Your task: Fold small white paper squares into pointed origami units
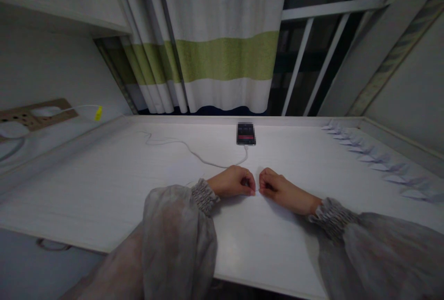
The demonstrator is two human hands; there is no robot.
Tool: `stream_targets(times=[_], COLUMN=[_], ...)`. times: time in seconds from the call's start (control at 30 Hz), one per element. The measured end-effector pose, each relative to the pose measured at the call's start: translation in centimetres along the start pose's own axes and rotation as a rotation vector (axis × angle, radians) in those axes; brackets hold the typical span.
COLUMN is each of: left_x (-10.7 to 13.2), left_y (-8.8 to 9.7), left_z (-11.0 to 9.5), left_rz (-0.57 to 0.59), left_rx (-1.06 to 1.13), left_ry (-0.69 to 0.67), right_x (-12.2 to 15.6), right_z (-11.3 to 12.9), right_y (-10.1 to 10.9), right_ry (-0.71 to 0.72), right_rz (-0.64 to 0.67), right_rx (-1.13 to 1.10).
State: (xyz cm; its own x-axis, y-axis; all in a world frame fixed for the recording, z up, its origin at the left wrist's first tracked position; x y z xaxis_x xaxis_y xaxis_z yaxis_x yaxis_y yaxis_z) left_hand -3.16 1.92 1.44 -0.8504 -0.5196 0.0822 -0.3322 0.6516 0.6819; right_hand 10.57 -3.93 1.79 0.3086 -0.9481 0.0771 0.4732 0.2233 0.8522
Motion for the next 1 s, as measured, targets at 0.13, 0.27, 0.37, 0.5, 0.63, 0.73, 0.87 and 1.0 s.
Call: stream_targets(times=[0.13, 0.27, 0.37, 0.5, 0.63, 0.73, 0.87, 1.0], left_x=[-0.03, -0.02, 0.00, 0.04, 0.07, 0.10, 0.13, 0.15], left_y=[0.03, 0.10, 0.14, 0.16, 0.19, 0.22, 0.24, 0.29], left_z=[0.03, -0.06, -0.15, -0.24, -0.36, -0.47, -0.64, -0.73], left_rz=[0.006, 0.009, 0.013, 0.007, -0.006, -0.004, 0.005, 0.002], left_rx=[0.027, 0.029, 0.043, 0.058, 0.048, 0.035, 0.033, 0.019], left_ry=[0.021, 0.020, 0.019, 0.027, 0.018, 0.028, 0.031, 0.055], right_x=[0.02, 0.02, 0.10, 0.27, 0.36, 0.39, 0.35, 0.22], right_z=[-0.11, -0.25, -0.15, 0.08, 0.16, 0.20, 0.12, -0.33], right_y=[-0.18, -0.34, -0.39, -0.42, -0.40, -0.30, -0.23, -0.36], right_ry=[0.000, 0.004, -0.005, -0.028, -0.048, -0.051, -0.038, -0.022], right_rz=[-0.015, -0.029, -0.038, -0.063, -0.085, -0.073, -0.059, -0.076], right_rx=[0.011, 0.035, 0.054, 0.070, 0.065, 0.060, 0.048, 0.021])
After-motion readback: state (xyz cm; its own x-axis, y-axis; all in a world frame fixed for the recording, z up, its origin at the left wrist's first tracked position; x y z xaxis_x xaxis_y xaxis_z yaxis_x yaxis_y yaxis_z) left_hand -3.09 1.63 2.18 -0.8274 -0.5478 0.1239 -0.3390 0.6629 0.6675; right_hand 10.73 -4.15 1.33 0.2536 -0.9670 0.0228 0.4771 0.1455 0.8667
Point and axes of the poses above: each hand's wrist, its own x-axis away from the middle knuckle, its own y-axis out of the back of the hand, z = x × y, the point moved 2 cm from there along -x, towards the middle knuckle, and after that the axes turned 2 degrees about z, right-handed, at the moved point
